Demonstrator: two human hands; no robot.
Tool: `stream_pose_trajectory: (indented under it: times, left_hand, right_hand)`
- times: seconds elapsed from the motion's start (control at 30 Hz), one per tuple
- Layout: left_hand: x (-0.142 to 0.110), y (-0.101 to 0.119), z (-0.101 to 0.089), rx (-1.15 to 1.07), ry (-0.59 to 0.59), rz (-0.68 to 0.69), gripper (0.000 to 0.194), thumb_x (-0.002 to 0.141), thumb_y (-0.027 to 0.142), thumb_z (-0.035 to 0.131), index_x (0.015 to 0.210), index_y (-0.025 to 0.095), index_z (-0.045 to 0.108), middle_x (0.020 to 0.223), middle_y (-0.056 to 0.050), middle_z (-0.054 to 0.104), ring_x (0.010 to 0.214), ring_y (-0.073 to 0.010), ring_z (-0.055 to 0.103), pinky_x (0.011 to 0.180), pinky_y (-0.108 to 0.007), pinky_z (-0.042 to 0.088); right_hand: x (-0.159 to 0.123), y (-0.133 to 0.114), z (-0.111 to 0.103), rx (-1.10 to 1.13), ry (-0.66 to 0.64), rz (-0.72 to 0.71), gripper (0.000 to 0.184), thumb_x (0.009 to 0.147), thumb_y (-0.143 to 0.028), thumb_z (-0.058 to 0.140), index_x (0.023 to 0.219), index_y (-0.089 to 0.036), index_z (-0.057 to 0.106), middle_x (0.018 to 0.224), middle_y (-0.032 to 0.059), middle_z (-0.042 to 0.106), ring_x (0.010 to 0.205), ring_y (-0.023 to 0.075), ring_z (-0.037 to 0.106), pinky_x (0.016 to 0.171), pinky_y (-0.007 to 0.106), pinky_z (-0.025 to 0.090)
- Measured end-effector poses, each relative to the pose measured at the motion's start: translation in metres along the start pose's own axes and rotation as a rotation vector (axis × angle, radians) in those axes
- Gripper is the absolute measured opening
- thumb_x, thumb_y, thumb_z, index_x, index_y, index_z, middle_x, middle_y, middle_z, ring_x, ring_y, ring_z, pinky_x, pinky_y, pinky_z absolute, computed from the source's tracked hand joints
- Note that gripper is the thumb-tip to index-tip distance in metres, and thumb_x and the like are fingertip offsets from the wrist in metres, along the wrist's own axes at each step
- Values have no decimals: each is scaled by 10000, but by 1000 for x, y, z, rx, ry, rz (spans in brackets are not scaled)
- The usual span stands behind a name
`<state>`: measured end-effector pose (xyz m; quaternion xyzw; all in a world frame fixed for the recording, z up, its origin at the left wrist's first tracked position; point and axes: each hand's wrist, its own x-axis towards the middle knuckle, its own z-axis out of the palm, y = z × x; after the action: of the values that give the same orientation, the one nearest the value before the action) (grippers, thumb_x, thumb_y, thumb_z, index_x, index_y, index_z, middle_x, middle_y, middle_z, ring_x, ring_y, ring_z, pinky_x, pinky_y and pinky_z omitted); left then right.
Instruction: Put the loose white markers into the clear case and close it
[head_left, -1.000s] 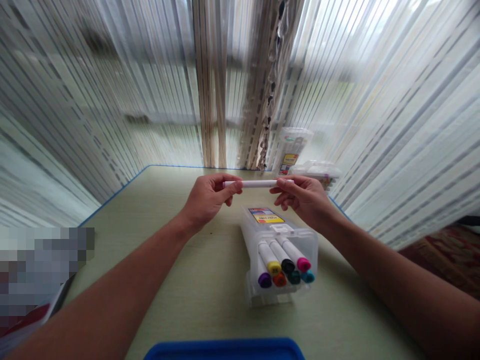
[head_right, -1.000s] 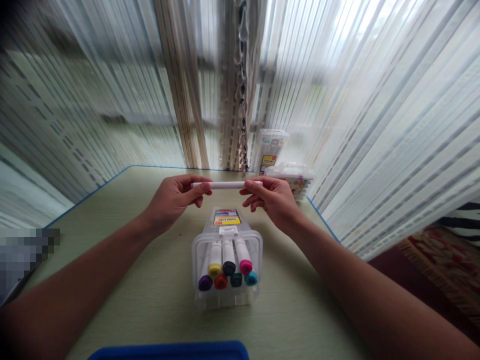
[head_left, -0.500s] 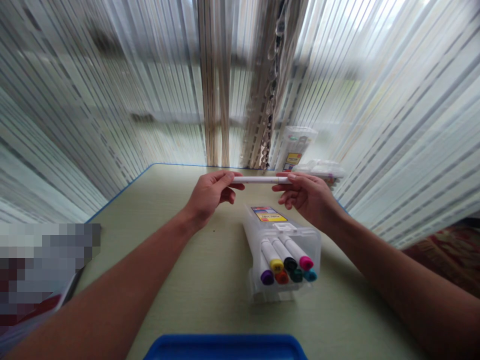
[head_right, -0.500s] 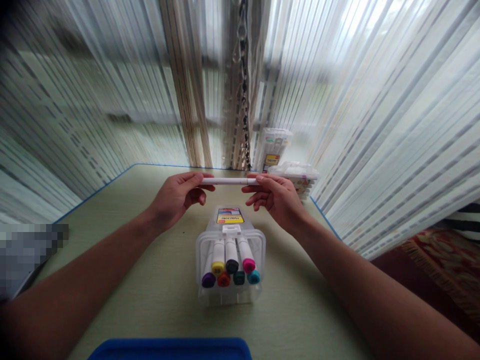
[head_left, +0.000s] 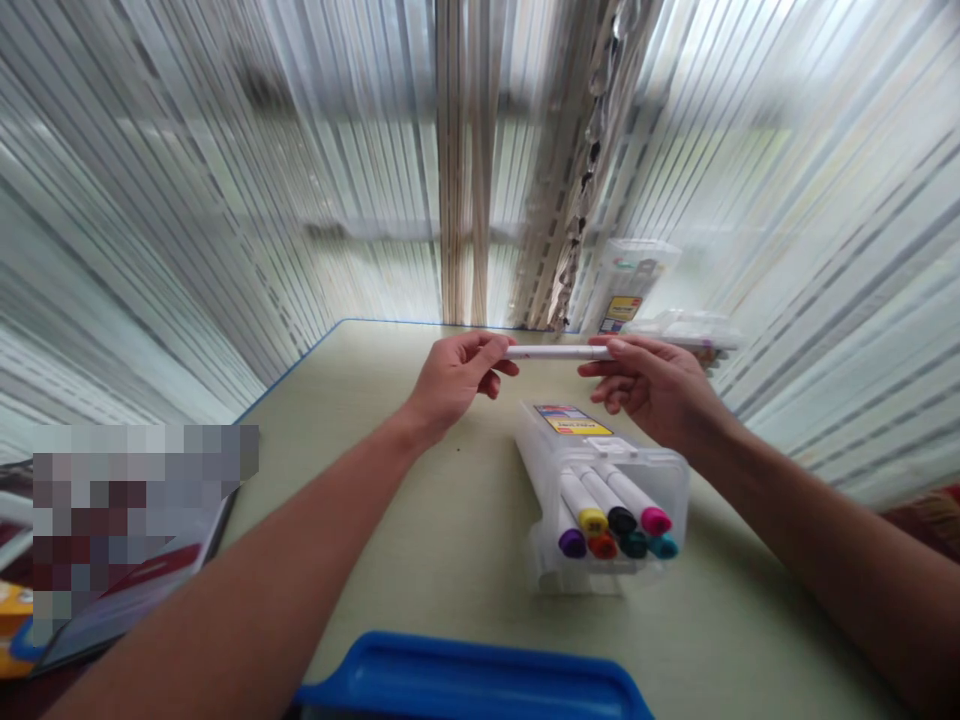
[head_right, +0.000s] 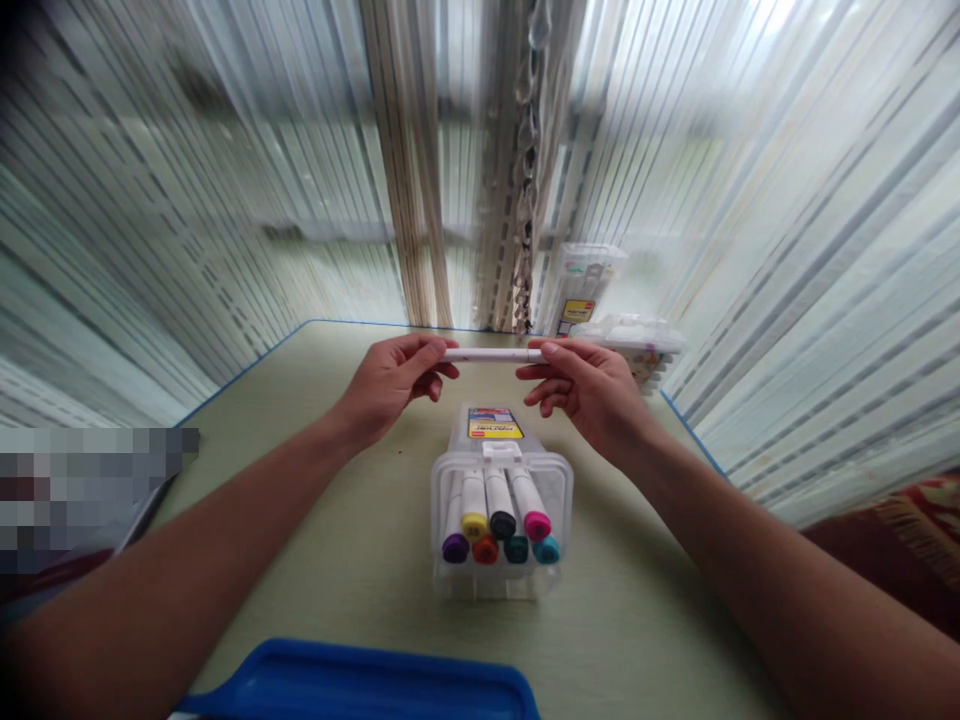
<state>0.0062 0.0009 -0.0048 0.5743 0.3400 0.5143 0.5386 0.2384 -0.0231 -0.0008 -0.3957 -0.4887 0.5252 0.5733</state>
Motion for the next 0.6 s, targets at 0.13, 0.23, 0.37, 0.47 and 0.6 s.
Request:
stream_pose_trajectory:
  times: [0.13,0.23,0.37,0.47,0.6]
  left_hand:
    - [0,-2,-1,48,-11,40,352,749,398,803,932,111,711,729,-54,716,484,-66,538,496,-216,443]
    - [0,-2,0,87,-15,69,373,712,403,830,909,112,707,700,-50,712,483,-71,536,486,-218,434]
    - [-2,1,1,122,-14,76,380,697,397,839,901,106,704,678,-43,704,486,-74,528,483,-217,428]
    - [-3,4,2,139,-12,75,386,689,399,844,894,103,704,677,-45,706,490,-78,530,487,-221,426]
    - [-3,6,0,151,-12,82,368,705,406,833,876,101,718,682,-57,713,495,-82,536,496,-225,421]
  right_hand:
    - [1,3,-1,-34,0,-28,263,725,-349,841,906,-181,751,746,70,773,488,146,685,367,189,482]
    - [1,4,-1,-41,3,-39,289,693,-346,871,894,-181,747,724,62,768,474,144,679,360,188,470]
    - [2,6,0,-46,9,-51,307,663,-334,895,876,-171,746,711,65,765,461,139,675,362,183,463]
    - [2,8,0,-55,2,-71,316,649,-335,901,869,-168,745,704,58,761,461,141,671,363,193,470]
    - [3,9,0,-52,-13,-98,321,642,-355,901,846,-165,742,706,46,755,468,133,667,373,197,474]
